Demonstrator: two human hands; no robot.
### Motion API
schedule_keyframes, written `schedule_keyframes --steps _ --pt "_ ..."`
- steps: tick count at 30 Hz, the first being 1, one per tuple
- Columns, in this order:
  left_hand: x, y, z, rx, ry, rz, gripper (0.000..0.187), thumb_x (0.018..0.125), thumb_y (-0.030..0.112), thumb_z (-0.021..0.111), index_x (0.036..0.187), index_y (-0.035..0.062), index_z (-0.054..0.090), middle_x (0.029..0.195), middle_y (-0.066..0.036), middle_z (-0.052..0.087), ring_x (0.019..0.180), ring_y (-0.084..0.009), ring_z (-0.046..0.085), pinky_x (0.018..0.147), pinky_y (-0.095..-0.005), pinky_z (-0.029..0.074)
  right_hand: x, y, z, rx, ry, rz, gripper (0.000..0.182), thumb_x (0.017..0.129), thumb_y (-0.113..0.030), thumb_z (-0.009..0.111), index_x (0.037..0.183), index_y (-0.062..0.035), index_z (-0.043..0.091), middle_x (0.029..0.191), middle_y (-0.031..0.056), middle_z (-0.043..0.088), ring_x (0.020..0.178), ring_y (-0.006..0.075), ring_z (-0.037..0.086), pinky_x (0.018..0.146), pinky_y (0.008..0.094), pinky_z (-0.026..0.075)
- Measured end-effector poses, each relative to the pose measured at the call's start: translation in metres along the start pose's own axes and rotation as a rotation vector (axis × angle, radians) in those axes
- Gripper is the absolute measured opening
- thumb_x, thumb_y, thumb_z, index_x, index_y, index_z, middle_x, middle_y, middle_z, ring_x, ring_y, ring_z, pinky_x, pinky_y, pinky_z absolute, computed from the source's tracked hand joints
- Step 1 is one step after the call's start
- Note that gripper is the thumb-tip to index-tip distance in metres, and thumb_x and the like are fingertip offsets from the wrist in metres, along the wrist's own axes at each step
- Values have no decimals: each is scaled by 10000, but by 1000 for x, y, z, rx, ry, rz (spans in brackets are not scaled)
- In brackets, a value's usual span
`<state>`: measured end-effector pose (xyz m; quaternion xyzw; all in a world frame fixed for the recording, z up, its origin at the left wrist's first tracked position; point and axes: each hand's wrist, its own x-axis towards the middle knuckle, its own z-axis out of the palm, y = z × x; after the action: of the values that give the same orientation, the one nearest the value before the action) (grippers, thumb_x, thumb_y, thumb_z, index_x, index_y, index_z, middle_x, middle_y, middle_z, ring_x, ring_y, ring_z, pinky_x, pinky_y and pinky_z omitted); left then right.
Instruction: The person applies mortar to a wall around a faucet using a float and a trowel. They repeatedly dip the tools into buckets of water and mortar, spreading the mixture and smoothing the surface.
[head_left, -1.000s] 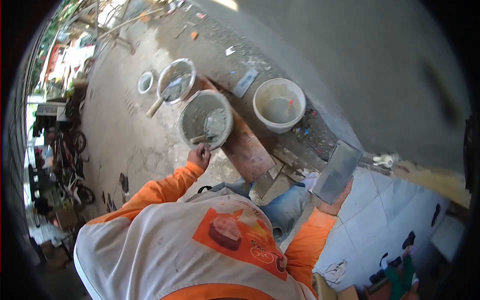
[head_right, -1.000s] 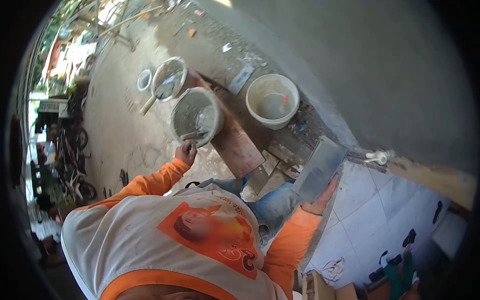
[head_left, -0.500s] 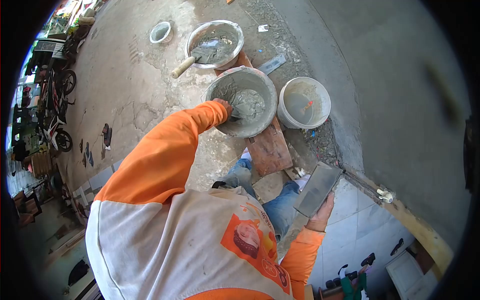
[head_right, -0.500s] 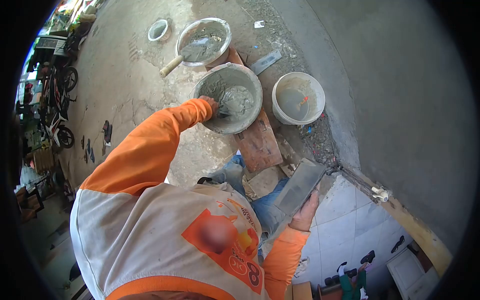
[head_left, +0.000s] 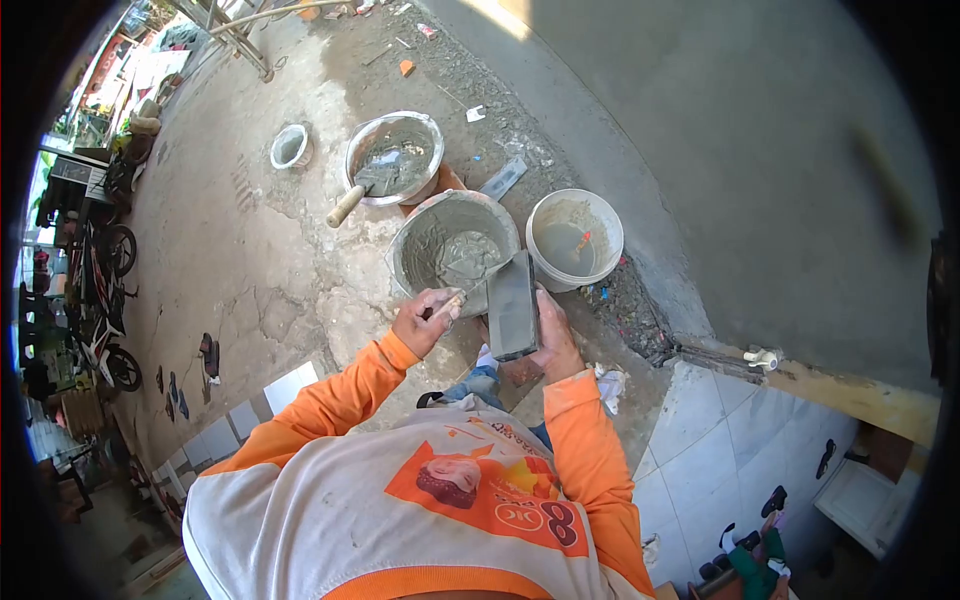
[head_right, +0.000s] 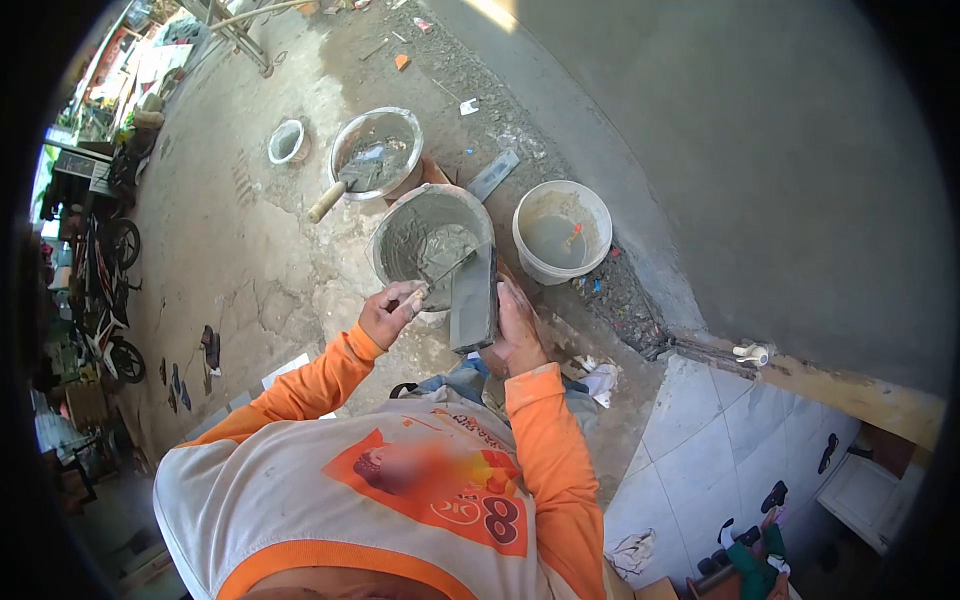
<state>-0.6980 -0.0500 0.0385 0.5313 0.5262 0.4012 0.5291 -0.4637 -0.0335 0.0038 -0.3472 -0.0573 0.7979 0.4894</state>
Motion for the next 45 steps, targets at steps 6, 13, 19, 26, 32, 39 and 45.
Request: schedule_keyframes --steps 6,13,19,26,32,39,45 --pt "-7 29 -19 675 -8 270 383 802 181 675 1168 91 610 762 -106 466 655 -246 512 602 -345 434 -16 -1 -52 -1284 -270 -1029 436 991 -232 406 1376 -34 363 1319 134 508 1202 186 505 1028 322 390" --pt "53 -96 -45 1119 -188 88 306 797 279 638 1000 51 653 922 -192 631 846 -413 570 766 -444 480 -125 -89 -17 71 -109 -411 456 987 -257 385 1399 -62 378 1333 84 498 1172 166 523 980 308 434" --pt "125 -230 -86 1540 -222 13 657 707 372 724 1283 141 511 1344 -204 420 1282 -374 362 975 -540 376 -212 -209 -101 298 200 -1345 408 947 -116 436 1348 -67 383 1238 60 545 1099 195 557 960 359 458" --pt "64 -65 20 1147 -413 226 268 749 244 616 942 59 630 886 -172 631 876 -361 603 768 -455 493 -214 -344 -195 368 920 -1668 474 927 -68 506 1353 -34 299 1153 145 561 1012 193 562 853 318 458" --pt "61 -77 48 1090 -543 432 181 755 222 629 886 99 643 733 -106 644 645 -302 635 596 -405 517 -170 -400 -220 342 1371 -1690 487 908 -106 549 1319 -10 305 911 113 586 794 160 562 700 287 448" --pt "78 -133 -6 1247 -699 392 135 750 219 660 846 124 664 692 -96 646 603 -244 649 545 -364 517 -123 -381 -228 8 1381 -1691 439 883 -55 561 1261 9 348 953 144 583 848 177 577 755 285 467" --pt "71 -164 -47 1115 -633 459 127 747 230 664 847 153 676 702 -94 659 627 -217 660 553 -359 525 -153 -405 -210 46 1557 -1720 424 888 -51 548 1257 19 351 961 164 602 861 187 603 786 309 476"
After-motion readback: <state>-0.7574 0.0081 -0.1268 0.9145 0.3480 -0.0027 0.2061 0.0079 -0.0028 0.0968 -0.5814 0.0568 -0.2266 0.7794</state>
